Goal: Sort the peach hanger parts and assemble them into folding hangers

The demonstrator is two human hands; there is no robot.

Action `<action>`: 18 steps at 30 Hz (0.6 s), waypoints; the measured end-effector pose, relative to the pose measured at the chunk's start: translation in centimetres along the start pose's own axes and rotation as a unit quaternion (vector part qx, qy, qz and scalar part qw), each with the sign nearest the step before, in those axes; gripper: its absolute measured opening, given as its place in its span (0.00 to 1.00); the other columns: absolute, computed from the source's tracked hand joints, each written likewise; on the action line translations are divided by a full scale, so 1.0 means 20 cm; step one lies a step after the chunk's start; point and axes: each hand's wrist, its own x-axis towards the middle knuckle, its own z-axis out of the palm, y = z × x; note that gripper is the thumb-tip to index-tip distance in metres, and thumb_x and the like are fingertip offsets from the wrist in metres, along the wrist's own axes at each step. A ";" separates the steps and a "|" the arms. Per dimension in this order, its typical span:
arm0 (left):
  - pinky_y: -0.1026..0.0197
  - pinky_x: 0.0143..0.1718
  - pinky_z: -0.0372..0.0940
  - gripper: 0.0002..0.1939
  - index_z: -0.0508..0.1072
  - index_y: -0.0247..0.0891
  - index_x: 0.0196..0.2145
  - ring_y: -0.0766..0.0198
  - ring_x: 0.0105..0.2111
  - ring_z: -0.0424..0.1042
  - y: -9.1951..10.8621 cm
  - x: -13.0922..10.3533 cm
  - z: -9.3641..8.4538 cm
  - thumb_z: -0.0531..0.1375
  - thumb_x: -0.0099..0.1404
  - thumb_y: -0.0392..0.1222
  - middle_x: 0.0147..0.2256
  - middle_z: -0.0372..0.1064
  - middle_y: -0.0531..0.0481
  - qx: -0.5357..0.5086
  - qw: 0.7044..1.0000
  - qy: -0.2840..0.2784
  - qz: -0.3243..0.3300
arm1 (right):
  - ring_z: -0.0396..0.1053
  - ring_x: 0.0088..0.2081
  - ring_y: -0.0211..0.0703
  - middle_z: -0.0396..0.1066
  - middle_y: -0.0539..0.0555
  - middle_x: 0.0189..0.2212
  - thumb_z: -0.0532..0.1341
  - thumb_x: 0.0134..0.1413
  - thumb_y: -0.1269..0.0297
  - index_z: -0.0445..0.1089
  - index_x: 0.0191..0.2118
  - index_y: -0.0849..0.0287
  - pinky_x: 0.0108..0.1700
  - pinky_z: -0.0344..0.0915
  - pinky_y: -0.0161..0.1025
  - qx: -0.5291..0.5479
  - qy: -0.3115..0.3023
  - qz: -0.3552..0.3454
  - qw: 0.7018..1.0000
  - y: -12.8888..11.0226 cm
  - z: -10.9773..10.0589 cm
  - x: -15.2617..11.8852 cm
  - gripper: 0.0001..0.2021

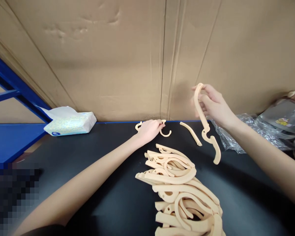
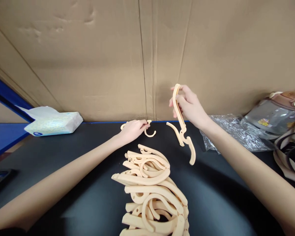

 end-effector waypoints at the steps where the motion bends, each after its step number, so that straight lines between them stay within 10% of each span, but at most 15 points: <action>1: 0.62 0.34 0.57 0.09 0.68 0.39 0.26 0.54 0.33 0.70 0.00 0.00 0.00 0.60 0.62 0.44 0.21 0.65 0.50 -0.010 1.000 0.006 -0.008 | 0.65 0.19 0.37 0.69 0.47 0.28 0.54 0.56 0.67 0.59 0.47 0.51 0.21 0.62 0.36 0.029 0.022 -0.003 0.999 0.00 0.00 0.00 0.13; 6: 0.63 0.31 0.61 0.22 0.73 0.37 0.37 0.60 0.32 0.72 0.12 -0.01 -0.05 0.46 0.70 0.55 0.30 0.73 0.47 -0.111 0.993 -0.039 -0.012 | 0.73 0.36 0.43 0.70 0.50 0.34 0.56 0.52 0.68 0.56 0.42 0.50 0.34 0.69 0.41 0.106 0.161 -0.059 0.979 0.06 0.01 0.02 0.12; 9: 0.62 0.33 0.66 0.27 0.74 0.33 0.38 0.61 0.33 0.74 0.21 -0.01 -0.08 0.45 0.70 0.58 0.34 0.76 0.43 -0.313 0.937 -0.144 -0.050 | 0.73 0.42 0.44 0.70 0.51 0.37 0.57 0.52 0.66 0.55 0.36 0.51 0.37 0.71 0.43 0.106 0.215 -0.101 0.966 0.12 0.02 0.03 0.08; 14: 0.66 0.32 0.67 0.05 0.69 0.34 0.39 0.69 0.30 0.73 0.25 -0.02 -0.10 0.56 0.67 0.38 0.36 0.74 0.46 -0.487 0.857 -0.112 -0.129 | 0.73 0.39 0.45 0.75 0.52 0.36 0.58 0.50 0.69 0.65 0.34 0.54 0.38 0.69 0.43 -0.126 0.127 -0.125 0.976 0.14 0.01 0.02 0.04; 18: 0.72 0.16 0.54 0.06 0.67 0.33 0.36 0.75 0.17 0.59 0.23 -0.03 -0.12 0.51 0.69 0.33 0.23 0.62 0.55 -0.504 0.839 -0.123 -0.165 | 0.72 0.37 0.47 0.75 0.55 0.36 0.55 0.59 0.67 0.71 0.38 0.57 0.36 0.62 0.41 -0.460 0.001 -0.232 0.857 0.13 0.02 -0.02 0.08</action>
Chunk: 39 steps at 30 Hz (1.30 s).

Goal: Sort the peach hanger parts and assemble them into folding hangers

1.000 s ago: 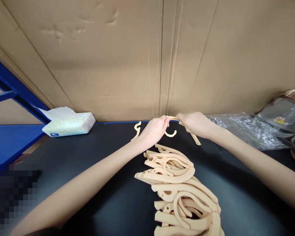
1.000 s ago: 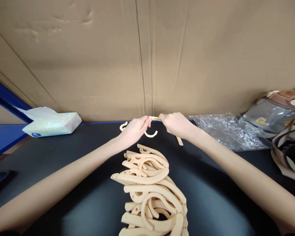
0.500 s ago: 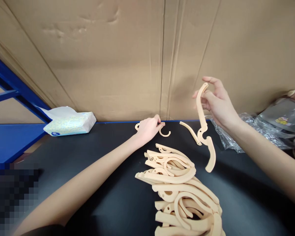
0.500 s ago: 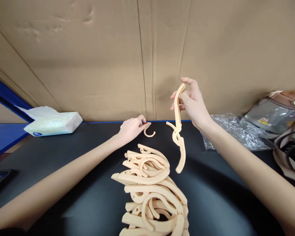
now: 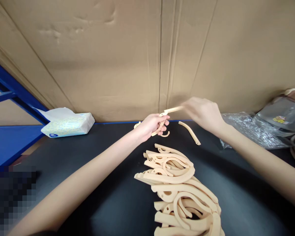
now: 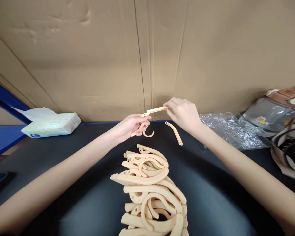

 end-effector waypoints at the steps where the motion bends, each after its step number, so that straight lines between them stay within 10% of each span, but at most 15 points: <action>1: 0.73 0.13 0.49 0.07 0.66 0.33 0.35 0.76 0.15 0.55 0.00 0.00 0.00 0.50 0.69 0.34 0.21 0.57 0.57 -0.001 1.000 -0.006 -0.010 | 0.72 0.36 0.46 0.75 0.55 0.35 0.53 0.61 0.66 0.71 0.38 0.58 0.34 0.60 0.40 -0.049 -0.031 -0.051 0.997 -0.02 0.01 -0.01 0.10; 4: 0.73 0.11 0.39 0.12 0.63 0.34 0.31 0.78 0.12 0.46 0.01 -0.02 0.01 0.48 0.72 0.41 0.20 0.50 0.59 0.009 1.000 -0.014 -0.026 | 0.69 0.32 0.43 0.72 0.54 0.30 0.50 0.63 0.69 0.70 0.40 0.60 0.30 0.54 0.37 -0.107 -0.101 -0.129 0.981 -0.08 0.04 -0.03 0.11; 14: 0.69 0.14 0.40 0.20 0.58 0.39 0.25 0.74 0.12 0.42 -0.05 -0.09 0.11 0.44 0.72 0.50 0.16 0.42 0.61 0.123 0.992 0.026 0.008 | 0.67 0.22 0.44 0.72 0.57 0.24 0.46 0.58 0.75 0.67 0.40 0.66 0.22 0.46 0.38 -0.079 -0.185 -0.062 0.978 -0.21 0.03 -0.09 0.14; 19: 0.66 0.26 0.54 0.15 0.65 0.38 0.27 0.69 0.21 0.58 -0.04 -0.24 0.07 0.50 0.69 0.47 0.20 0.58 0.56 0.300 0.942 0.079 0.129 | 0.66 0.18 0.37 0.68 0.48 0.17 0.44 0.64 0.62 0.67 0.34 0.59 0.24 0.59 0.33 0.169 -0.296 0.084 0.937 -0.10 -0.02 -0.08 0.17; 23: 0.64 0.31 0.59 0.20 0.73 0.39 0.33 0.63 0.34 0.66 0.04 -0.28 -0.15 0.45 0.69 0.51 0.32 0.68 0.50 0.443 0.869 0.166 0.142 | 0.68 0.22 0.37 0.68 0.49 0.23 0.47 0.63 0.56 0.67 0.37 0.58 0.25 0.64 0.35 0.281 -0.140 0.241 0.918 0.09 -0.04 -0.11 0.15; 28: 0.64 0.24 0.57 0.22 0.75 0.35 0.40 0.63 0.27 0.65 0.05 -0.20 -0.45 0.47 0.64 0.52 0.28 0.68 0.48 0.462 0.861 0.211 0.023 | 0.73 0.39 0.46 0.73 0.54 0.38 0.55 0.58 0.58 0.61 0.38 0.53 0.38 0.69 0.41 0.219 0.006 0.224 0.950 0.18 -0.06 -0.20 0.06; 33: 0.60 0.33 0.61 0.17 0.75 0.37 0.33 0.57 0.32 0.70 -0.04 -0.14 -0.57 0.55 0.59 0.52 0.31 0.72 0.47 0.532 0.816 0.225 0.003 | 0.75 0.42 0.51 0.74 0.57 0.45 0.53 0.60 0.61 0.65 0.41 0.55 0.41 0.70 0.47 0.092 -0.051 0.119 0.987 0.16 -0.02 -0.35 0.07; 39: 0.57 0.42 0.60 0.16 0.69 0.41 0.46 0.55 0.43 0.69 -0.05 -0.18 -0.41 0.54 0.64 0.49 0.47 0.68 0.47 0.607 0.758 0.227 0.066 | 0.71 0.50 0.52 0.71 0.60 0.51 0.47 0.62 0.67 0.72 0.41 0.60 0.49 0.69 0.50 0.047 -0.126 0.033 0.990 0.15 0.06 -0.50 0.16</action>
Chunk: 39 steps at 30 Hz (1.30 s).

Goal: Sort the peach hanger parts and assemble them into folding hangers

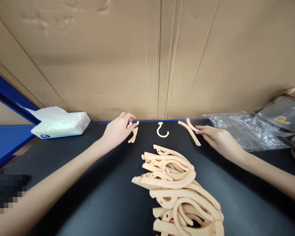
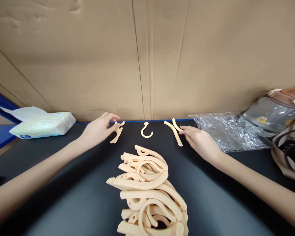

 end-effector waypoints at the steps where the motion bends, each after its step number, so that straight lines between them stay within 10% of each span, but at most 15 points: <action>1: 0.59 0.42 0.60 0.15 0.69 0.42 0.46 0.57 0.43 0.69 0.04 -0.02 0.00 0.54 0.64 0.49 0.46 0.69 0.49 -0.008 0.999 -0.032 0.040 | 0.71 0.51 0.52 0.71 0.60 0.52 0.47 0.62 0.67 0.73 0.42 0.61 0.50 0.69 0.50 -0.004 -0.010 0.002 1.000 -0.01 0.01 -0.01 0.17; 5: 0.62 0.41 0.60 0.17 0.70 0.41 0.49 0.60 0.42 0.69 0.20 -0.10 -0.02 0.53 0.67 0.50 0.46 0.69 0.49 -0.049 0.952 -0.225 0.202 | 0.72 0.48 0.50 0.71 0.58 0.51 0.47 0.62 0.69 0.71 0.48 0.60 0.47 0.71 0.48 -0.010 -0.030 0.026 0.999 -0.05 0.00 0.00 0.17; 10: 0.62 0.44 0.58 0.12 0.71 0.40 0.47 0.60 0.45 0.68 0.26 -0.14 -0.03 0.54 0.67 0.39 0.45 0.68 0.49 -0.013 0.933 -0.267 0.241 | 0.72 0.42 0.52 0.75 0.60 0.41 0.48 0.62 0.67 0.70 0.45 0.61 0.41 0.70 0.48 -0.063 -0.050 0.028 0.996 -0.06 -0.02 0.04 0.15; 26: 0.65 0.32 0.59 0.13 0.72 0.37 0.39 0.65 0.34 0.66 0.20 -0.06 0.02 0.57 0.64 0.49 0.34 0.69 0.51 -0.266 0.884 -0.366 0.120 | 0.70 0.28 0.44 0.73 0.52 0.26 0.49 0.59 0.65 0.69 0.42 0.59 0.30 0.60 0.37 0.005 -0.060 0.138 0.989 -0.05 0.01 0.20 0.13; 35: 0.66 0.30 0.60 0.09 0.71 0.36 0.39 0.68 0.31 0.67 0.30 -0.12 0.06 0.59 0.61 0.42 0.33 0.71 0.51 -0.424 0.855 -0.297 -0.008 | 0.71 0.33 0.47 0.72 0.56 0.34 0.52 0.60 0.49 0.68 0.45 0.59 0.32 0.61 0.39 -0.016 -0.045 0.136 0.990 -0.20 -0.01 0.25 0.19; 39: 0.66 0.30 0.61 0.09 0.70 0.35 0.39 0.68 0.30 0.66 0.36 -0.17 0.07 0.59 0.61 0.40 0.30 0.68 0.53 -0.485 0.845 -0.222 -0.041 | 0.70 0.34 0.42 0.73 0.54 0.34 0.48 0.63 0.48 0.71 0.39 0.57 0.35 0.63 0.37 0.243 -0.081 0.086 0.963 -0.40 -0.10 0.24 0.20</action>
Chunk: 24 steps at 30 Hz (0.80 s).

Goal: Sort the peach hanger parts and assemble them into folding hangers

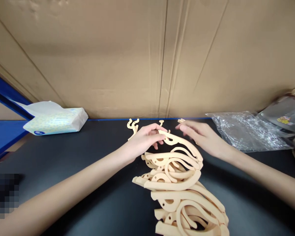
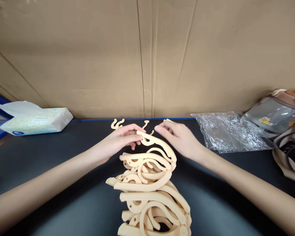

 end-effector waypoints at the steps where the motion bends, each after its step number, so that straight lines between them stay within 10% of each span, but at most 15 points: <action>1: 0.66 0.30 0.61 0.09 0.70 0.35 0.39 0.69 0.29 0.65 0.01 0.00 0.01 0.59 0.62 0.40 0.30 0.67 0.53 -0.018 1.000 0.017 0.009 | 0.70 0.32 0.41 0.73 0.52 0.32 0.50 0.62 0.48 0.71 0.39 0.57 0.33 0.63 0.36 0.074 -0.048 -0.006 0.996 -0.05 0.00 -0.01 0.20; 5: 0.68 0.30 0.61 0.07 0.70 0.34 0.34 0.71 0.28 0.63 0.04 -0.01 0.02 0.58 0.64 0.41 0.29 0.63 0.54 -0.107 0.991 0.060 0.047 | 0.68 0.28 0.38 0.73 0.51 0.29 0.57 0.58 0.50 0.72 0.37 0.59 0.29 0.63 0.34 0.163 -0.027 -0.004 0.986 -0.17 -0.02 0.02 0.16; 9: 0.69 0.26 0.60 0.13 0.71 0.33 0.32 0.73 0.24 0.61 0.09 0.02 0.00 0.55 0.67 0.46 0.25 0.59 0.56 -0.142 0.986 0.051 0.066 | 0.71 0.34 0.41 0.75 0.53 0.36 0.54 0.62 0.56 0.70 0.44 0.57 0.35 0.63 0.37 -0.047 0.060 -0.085 0.993 -0.20 -0.10 0.10 0.14; 16: 0.68 0.19 0.52 0.17 0.61 0.38 0.28 0.71 0.16 0.55 0.09 0.08 0.07 0.44 0.73 0.45 0.18 0.54 0.57 0.056 0.982 0.129 0.123 | 0.65 0.28 0.42 0.69 0.56 0.28 0.48 0.53 0.80 0.66 0.38 0.62 0.24 0.49 0.37 -0.456 0.043 -0.233 0.858 -0.17 -0.16 0.18 0.13; 24: 0.64 0.26 0.45 0.13 0.61 0.39 0.38 0.64 0.21 0.59 0.12 0.02 0.07 0.41 0.73 0.46 0.22 0.57 0.55 0.455 0.855 0.202 0.145 | 0.63 0.22 0.38 0.65 0.49 0.20 0.52 0.52 0.70 0.62 0.29 0.58 0.27 0.58 0.36 -0.107 -0.063 -0.105 0.987 -0.10 -0.21 0.20 0.04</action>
